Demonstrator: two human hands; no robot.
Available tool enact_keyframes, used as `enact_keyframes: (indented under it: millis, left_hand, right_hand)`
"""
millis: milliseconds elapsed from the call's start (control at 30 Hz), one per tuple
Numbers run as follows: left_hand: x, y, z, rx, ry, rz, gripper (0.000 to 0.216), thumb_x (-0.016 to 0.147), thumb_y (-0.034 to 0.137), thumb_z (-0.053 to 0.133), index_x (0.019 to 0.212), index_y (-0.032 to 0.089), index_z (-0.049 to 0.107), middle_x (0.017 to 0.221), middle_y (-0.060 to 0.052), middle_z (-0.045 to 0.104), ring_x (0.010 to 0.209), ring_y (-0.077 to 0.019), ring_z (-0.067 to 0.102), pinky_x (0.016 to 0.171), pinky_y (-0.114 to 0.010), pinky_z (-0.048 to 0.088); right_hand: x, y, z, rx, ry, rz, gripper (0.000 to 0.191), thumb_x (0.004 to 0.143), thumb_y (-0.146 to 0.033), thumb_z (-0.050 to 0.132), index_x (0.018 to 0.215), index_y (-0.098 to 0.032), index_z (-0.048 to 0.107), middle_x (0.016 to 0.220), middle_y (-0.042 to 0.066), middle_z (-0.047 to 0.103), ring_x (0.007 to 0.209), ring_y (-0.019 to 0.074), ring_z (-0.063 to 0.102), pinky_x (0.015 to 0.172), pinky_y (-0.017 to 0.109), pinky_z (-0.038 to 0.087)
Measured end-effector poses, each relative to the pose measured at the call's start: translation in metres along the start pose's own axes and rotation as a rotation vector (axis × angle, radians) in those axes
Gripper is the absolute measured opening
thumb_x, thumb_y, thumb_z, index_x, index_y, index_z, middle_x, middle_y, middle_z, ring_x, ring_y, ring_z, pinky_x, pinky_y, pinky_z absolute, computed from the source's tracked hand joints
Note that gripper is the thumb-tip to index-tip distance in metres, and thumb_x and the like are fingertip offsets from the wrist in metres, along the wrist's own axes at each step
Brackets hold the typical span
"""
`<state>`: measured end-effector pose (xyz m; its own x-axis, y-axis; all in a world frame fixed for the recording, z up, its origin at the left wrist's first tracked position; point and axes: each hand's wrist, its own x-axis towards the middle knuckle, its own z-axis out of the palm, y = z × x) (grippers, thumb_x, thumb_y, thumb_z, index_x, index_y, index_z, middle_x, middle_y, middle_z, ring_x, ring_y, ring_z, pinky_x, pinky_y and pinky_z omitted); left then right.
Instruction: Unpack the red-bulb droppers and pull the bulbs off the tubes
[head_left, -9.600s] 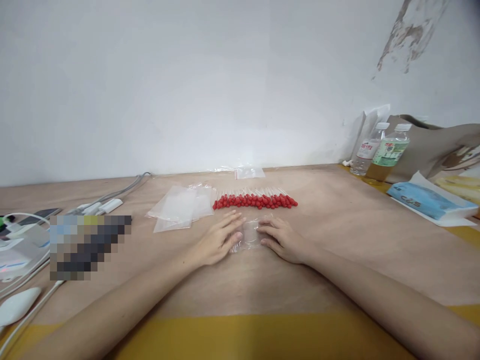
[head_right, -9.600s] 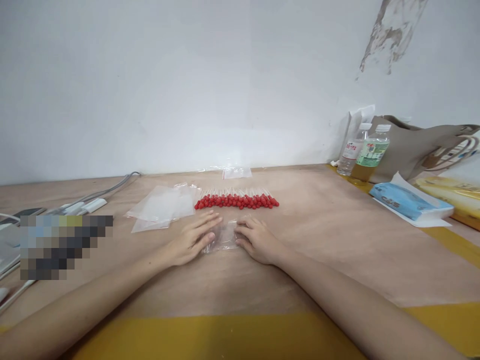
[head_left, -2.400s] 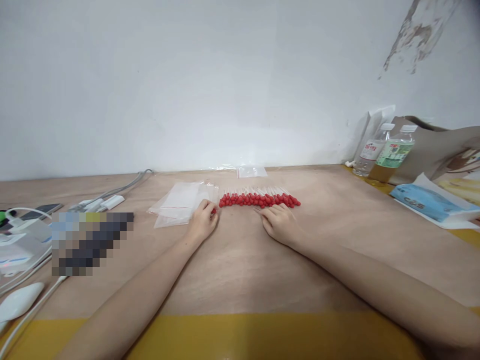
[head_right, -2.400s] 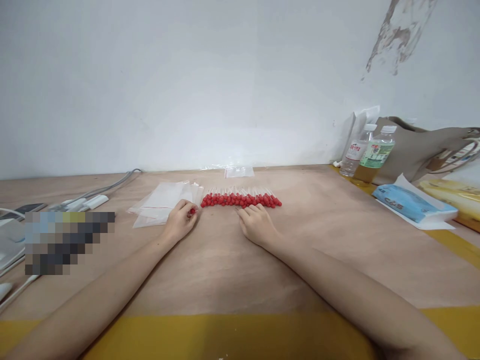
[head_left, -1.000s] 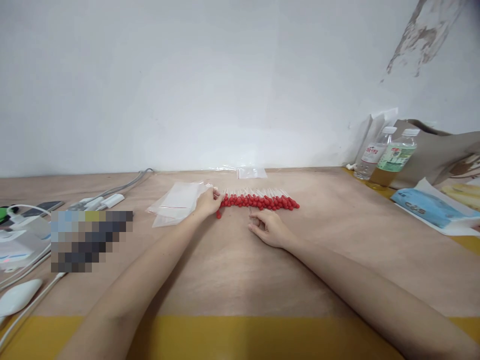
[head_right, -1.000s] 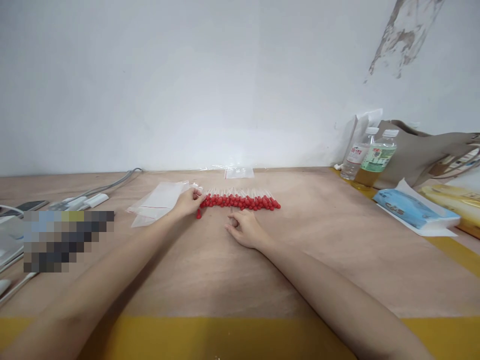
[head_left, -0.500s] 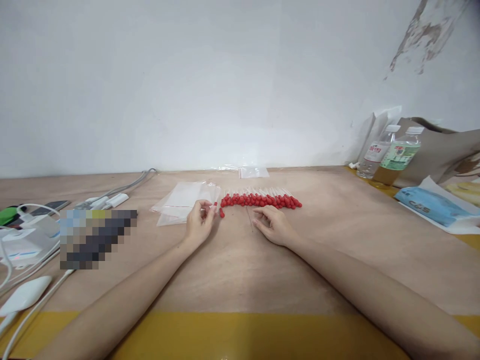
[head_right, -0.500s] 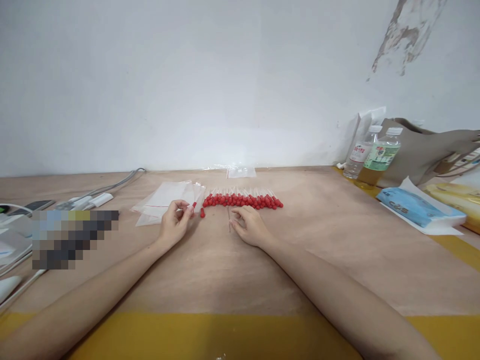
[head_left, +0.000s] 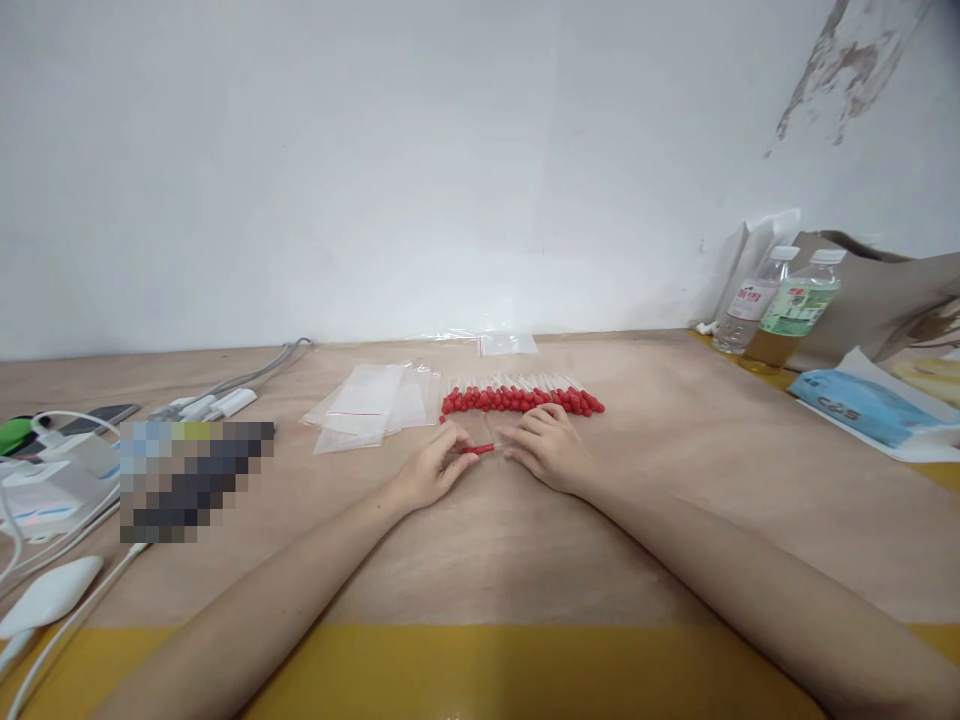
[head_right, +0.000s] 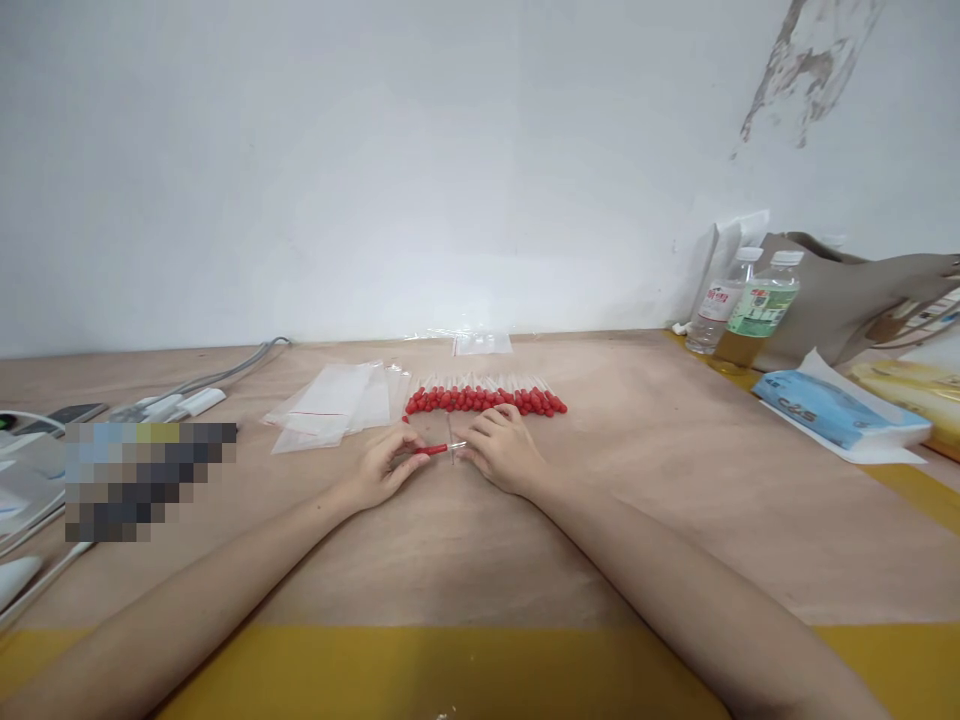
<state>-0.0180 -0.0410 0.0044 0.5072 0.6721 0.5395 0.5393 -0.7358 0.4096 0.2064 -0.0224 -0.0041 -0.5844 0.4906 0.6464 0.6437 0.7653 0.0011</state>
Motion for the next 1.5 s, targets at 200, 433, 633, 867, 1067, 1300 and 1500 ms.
enact_keyframes:
  millis: [200,433,633,867,1067,1300,1500]
  left_hand:
    - [0.008,0.007,0.004,0.153,-0.014,0.077,0.023,0.081,0.032,0.05,0.1,0.019,0.053,0.095,-0.006,0.055,0.09,-0.0166,0.051,0.08,-0.03,0.04]
    - [0.011,0.006,0.009,0.415,-0.013,0.142,0.022,0.085,0.037,0.044,0.086,0.021,0.059,0.079,-0.004,0.061,0.078,-0.0178,0.05,0.076,-0.033,0.034]
    - [0.01,0.008,0.008,0.494,-0.005,0.239,0.024,0.087,0.031,0.04,0.083,0.018,0.059,0.072,-0.004,0.058,0.073,-0.0168,0.049,0.072,-0.033,0.033]
    - [0.012,0.011,0.009,0.542,-0.093,0.22,0.031,0.089,0.031,0.033,0.072,0.015,0.054,0.065,-0.003,0.056,0.064,-0.0151,0.047,0.07,-0.033,0.03]
    - [0.013,0.012,0.006,0.476,-0.185,0.172,0.034,0.09,0.033,0.029,0.068,0.016,0.05,0.061,-0.001,0.052,0.061,-0.0139,0.045,0.072,-0.033,0.029]
    - [0.012,0.015,0.004,0.325,-0.269,0.112,0.037,0.091,0.032,0.025,0.064,0.016,0.044,0.06,0.001,0.048,0.062,-0.0128,0.043,0.074,-0.032,0.029]
    - [0.014,0.013,0.004,0.036,-0.353,0.016,0.04,0.093,0.031,0.02,0.063,0.016,0.043,0.061,0.004,0.049,0.065,-0.0101,0.046,0.079,-0.029,0.029]
  right_hand:
    - [-0.002,-0.004,0.002,0.043,-0.063,-0.007,0.03,0.089,-0.034,0.037,0.093,-0.02,0.063,0.072,0.004,0.063,0.074,0.015,0.052,0.078,0.033,0.028]
    - [-0.001,-0.011,0.005,0.232,-0.092,0.051,0.027,0.089,-0.036,0.037,0.096,-0.023,0.06,0.075,0.002,0.065,0.065,0.0117,0.051,0.073,0.03,0.027]
    - [-0.001,-0.014,0.004,0.295,-0.145,0.089,0.039,0.09,-0.034,0.033,0.064,-0.017,0.055,0.057,-0.002,0.058,0.05,0.0082,0.038,0.069,0.027,0.025]
    - [0.0,-0.014,0.002,0.228,-0.058,0.021,0.035,0.089,-0.032,0.036,0.066,-0.016,0.058,0.056,-0.001,0.058,0.052,0.0087,0.04,0.069,0.029,0.023]
    - [0.0,-0.013,-0.002,0.021,0.055,-0.123,0.031,0.088,-0.031,0.039,0.07,-0.017,0.06,0.055,-0.001,0.056,0.054,0.009,0.04,0.071,0.031,0.023]
    - [0.0,-0.01,-0.008,-0.221,0.179,-0.319,0.023,0.089,-0.026,0.04,0.079,-0.019,0.059,0.055,-0.002,0.052,0.059,0.0098,0.039,0.073,0.032,0.024]
    - [-0.003,-0.003,-0.013,-0.266,0.146,-0.39,0.019,0.088,-0.019,0.04,0.09,-0.024,0.059,0.058,-0.004,0.054,0.062,0.0105,0.041,0.074,0.032,0.023]
